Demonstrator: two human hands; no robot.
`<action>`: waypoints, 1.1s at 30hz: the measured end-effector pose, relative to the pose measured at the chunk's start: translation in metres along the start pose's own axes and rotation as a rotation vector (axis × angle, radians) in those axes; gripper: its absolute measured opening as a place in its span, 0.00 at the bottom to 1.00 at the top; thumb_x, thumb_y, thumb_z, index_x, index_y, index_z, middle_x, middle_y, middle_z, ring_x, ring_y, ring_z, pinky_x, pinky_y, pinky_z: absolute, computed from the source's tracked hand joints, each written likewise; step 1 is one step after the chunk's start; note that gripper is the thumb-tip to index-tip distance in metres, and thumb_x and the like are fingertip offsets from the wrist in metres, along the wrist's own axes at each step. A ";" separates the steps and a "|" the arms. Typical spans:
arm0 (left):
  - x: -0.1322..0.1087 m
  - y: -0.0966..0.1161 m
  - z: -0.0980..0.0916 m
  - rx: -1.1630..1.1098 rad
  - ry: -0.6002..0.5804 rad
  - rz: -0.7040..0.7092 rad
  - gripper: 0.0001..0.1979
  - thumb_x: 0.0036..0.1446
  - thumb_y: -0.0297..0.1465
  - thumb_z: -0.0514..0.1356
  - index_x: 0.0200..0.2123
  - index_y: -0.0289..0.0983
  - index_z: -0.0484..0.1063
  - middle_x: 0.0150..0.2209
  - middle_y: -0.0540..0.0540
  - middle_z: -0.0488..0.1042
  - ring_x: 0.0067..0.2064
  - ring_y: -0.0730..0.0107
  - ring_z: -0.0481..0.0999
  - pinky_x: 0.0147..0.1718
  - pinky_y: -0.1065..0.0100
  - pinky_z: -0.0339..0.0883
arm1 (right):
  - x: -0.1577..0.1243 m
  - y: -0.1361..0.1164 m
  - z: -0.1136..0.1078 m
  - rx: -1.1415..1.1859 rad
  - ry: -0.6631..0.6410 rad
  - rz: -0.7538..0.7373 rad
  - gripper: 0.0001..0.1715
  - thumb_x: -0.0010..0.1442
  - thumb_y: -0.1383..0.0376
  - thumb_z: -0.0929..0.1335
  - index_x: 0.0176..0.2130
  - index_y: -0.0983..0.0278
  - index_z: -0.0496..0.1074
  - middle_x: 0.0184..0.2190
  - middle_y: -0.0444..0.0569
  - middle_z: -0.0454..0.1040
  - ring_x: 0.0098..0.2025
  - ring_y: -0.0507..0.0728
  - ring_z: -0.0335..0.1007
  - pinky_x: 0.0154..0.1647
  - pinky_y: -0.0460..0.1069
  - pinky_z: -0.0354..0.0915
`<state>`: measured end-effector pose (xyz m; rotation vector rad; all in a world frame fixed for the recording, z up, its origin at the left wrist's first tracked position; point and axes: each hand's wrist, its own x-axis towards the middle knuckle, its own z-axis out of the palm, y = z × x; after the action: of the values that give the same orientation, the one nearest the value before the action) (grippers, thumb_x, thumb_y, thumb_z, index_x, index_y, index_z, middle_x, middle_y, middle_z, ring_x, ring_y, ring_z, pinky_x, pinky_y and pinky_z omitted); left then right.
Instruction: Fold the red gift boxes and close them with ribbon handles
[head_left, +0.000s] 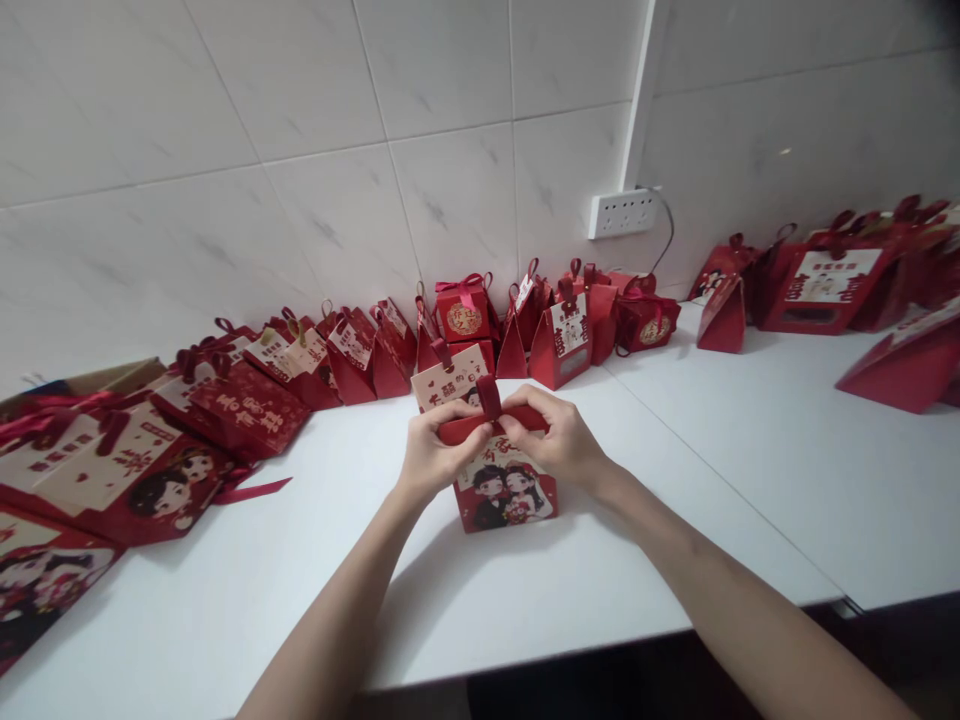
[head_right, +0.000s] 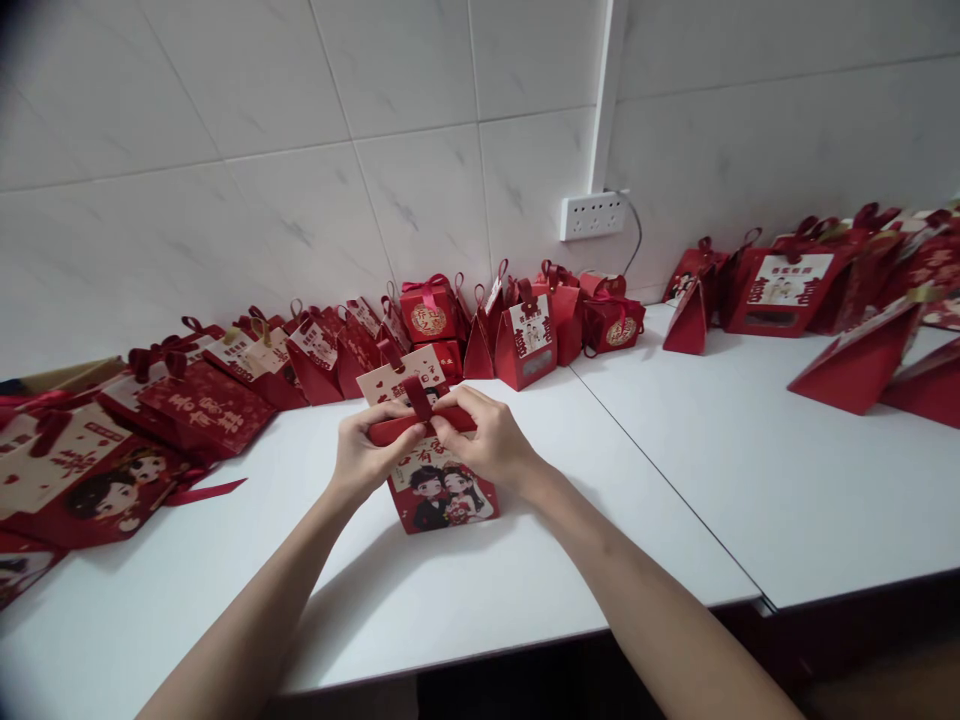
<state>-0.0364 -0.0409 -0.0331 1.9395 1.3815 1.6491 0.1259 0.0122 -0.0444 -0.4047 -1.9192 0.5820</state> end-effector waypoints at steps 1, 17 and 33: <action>0.000 0.000 0.000 -0.010 -0.003 -0.005 0.07 0.47 0.34 0.64 0.26 0.35 0.75 0.25 0.47 0.77 0.25 0.72 0.72 0.24 0.73 0.66 | 0.000 0.000 0.000 -0.003 -0.002 -0.006 0.04 0.60 0.65 0.65 0.36 0.62 0.70 0.32 0.46 0.74 0.35 0.53 0.72 0.36 0.49 0.68; 0.000 0.001 0.000 -0.093 -0.038 -0.061 0.06 0.50 0.33 0.63 0.28 0.35 0.77 0.29 0.46 0.78 0.31 0.68 0.75 0.31 0.70 0.69 | 0.001 -0.005 -0.002 0.086 -0.036 0.120 0.05 0.60 0.65 0.65 0.35 0.63 0.71 0.32 0.46 0.76 0.35 0.54 0.73 0.36 0.48 0.68; -0.006 -0.020 0.005 -0.565 -0.062 -0.141 0.31 0.52 0.48 0.60 0.56 0.40 0.66 0.53 0.41 0.72 0.49 0.55 0.74 0.43 0.63 0.70 | 0.010 0.020 -0.014 0.707 0.306 0.674 0.11 0.46 0.60 0.70 0.29 0.63 0.67 0.23 0.43 0.72 0.26 0.54 0.68 0.28 0.47 0.64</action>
<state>-0.0409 -0.0329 -0.0522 1.5150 0.8737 1.6633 0.1354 0.0371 -0.0430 -0.6264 -1.1494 1.4810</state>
